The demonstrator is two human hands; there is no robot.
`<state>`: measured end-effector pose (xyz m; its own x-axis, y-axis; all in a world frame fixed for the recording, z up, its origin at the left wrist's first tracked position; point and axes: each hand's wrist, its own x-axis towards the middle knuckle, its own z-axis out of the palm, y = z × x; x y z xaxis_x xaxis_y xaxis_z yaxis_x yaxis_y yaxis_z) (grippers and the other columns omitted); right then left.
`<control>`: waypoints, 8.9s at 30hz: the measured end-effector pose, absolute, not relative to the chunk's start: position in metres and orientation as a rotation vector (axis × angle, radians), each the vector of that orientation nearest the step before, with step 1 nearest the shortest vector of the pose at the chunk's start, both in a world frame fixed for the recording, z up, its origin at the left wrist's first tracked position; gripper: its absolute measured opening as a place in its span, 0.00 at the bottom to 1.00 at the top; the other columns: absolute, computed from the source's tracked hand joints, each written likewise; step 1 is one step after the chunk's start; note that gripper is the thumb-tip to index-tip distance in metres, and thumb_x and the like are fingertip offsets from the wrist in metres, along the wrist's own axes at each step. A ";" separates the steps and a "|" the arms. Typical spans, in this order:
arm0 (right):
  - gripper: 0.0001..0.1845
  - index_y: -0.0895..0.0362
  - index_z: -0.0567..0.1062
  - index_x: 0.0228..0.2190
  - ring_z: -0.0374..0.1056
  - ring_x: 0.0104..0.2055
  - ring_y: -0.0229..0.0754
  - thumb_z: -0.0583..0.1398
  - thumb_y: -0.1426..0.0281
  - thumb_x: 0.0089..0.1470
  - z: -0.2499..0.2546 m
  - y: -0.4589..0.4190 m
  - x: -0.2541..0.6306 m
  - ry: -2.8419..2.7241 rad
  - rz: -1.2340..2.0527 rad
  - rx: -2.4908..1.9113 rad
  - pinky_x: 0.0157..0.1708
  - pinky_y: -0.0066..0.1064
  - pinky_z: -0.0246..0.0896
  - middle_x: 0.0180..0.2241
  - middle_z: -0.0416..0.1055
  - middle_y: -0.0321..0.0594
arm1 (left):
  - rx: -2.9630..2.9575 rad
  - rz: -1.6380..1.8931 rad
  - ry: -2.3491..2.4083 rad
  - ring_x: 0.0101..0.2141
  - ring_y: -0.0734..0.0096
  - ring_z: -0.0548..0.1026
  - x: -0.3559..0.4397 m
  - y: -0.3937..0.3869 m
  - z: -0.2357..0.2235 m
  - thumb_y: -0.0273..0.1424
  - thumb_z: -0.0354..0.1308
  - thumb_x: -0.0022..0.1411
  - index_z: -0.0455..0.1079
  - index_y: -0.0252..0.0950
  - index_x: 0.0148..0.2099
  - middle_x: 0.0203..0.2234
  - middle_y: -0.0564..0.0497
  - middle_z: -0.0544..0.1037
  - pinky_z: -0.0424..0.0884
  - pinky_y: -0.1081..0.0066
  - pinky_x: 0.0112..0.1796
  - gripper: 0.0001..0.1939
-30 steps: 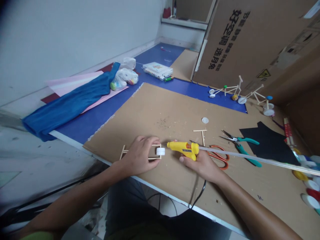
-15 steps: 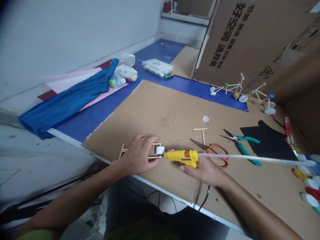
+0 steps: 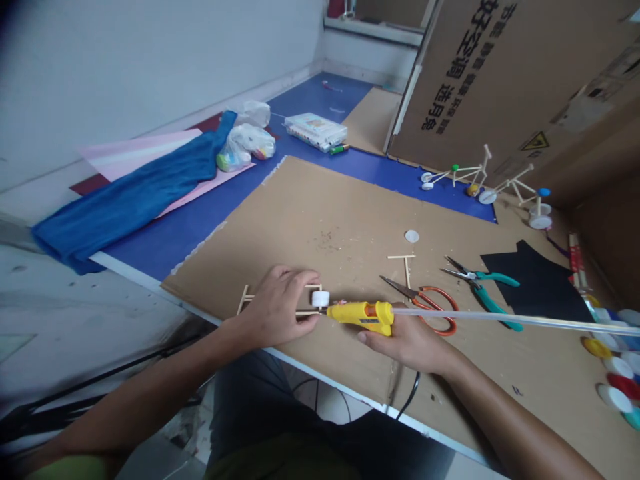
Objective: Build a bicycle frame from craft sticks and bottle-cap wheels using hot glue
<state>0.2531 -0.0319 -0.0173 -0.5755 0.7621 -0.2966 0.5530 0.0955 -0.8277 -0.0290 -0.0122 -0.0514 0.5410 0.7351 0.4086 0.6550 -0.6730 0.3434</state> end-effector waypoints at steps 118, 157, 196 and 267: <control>0.20 0.51 0.78 0.49 0.75 0.42 0.52 0.60 0.55 0.60 -0.008 -0.033 0.261 -2.178 0.966 -1.506 0.45 0.43 0.72 0.41 0.79 0.43 | 2.547 0.880 1.211 0.46 0.55 0.79 -0.031 -0.012 -0.052 0.29 0.63 0.53 0.58 0.37 0.58 0.45 0.44 0.81 0.67 0.55 0.52 0.31; 0.18 0.53 0.73 0.46 0.71 0.40 0.45 0.65 0.62 0.55 -0.008 -0.006 0.193 -1.971 0.587 -1.635 0.42 0.37 0.65 0.47 0.73 0.44 | 2.545 1.087 1.293 0.43 0.57 0.80 -0.055 0.015 -0.034 0.29 0.64 0.55 0.58 0.38 0.57 0.43 0.46 0.82 0.71 0.56 0.50 0.29; 0.08 0.55 0.73 0.35 0.64 0.31 0.37 0.63 0.64 0.57 -0.011 0.005 0.167 -1.783 1.086 -1.380 0.32 0.30 0.58 0.32 0.72 0.35 | 2.572 1.180 1.059 0.47 0.56 0.80 -0.038 0.014 -0.037 0.28 0.66 0.57 0.55 0.38 0.61 0.48 0.43 0.80 0.76 0.55 0.50 0.33; 0.19 0.54 0.75 0.35 0.74 0.32 0.40 0.68 0.53 0.53 0.015 0.042 0.171 -1.547 1.185 -1.108 0.31 0.32 0.70 0.32 0.78 0.41 | 2.541 1.158 1.106 0.43 0.56 0.81 -0.041 0.016 -0.041 0.27 0.63 0.57 0.55 0.38 0.60 0.44 0.44 0.80 0.76 0.54 0.49 0.32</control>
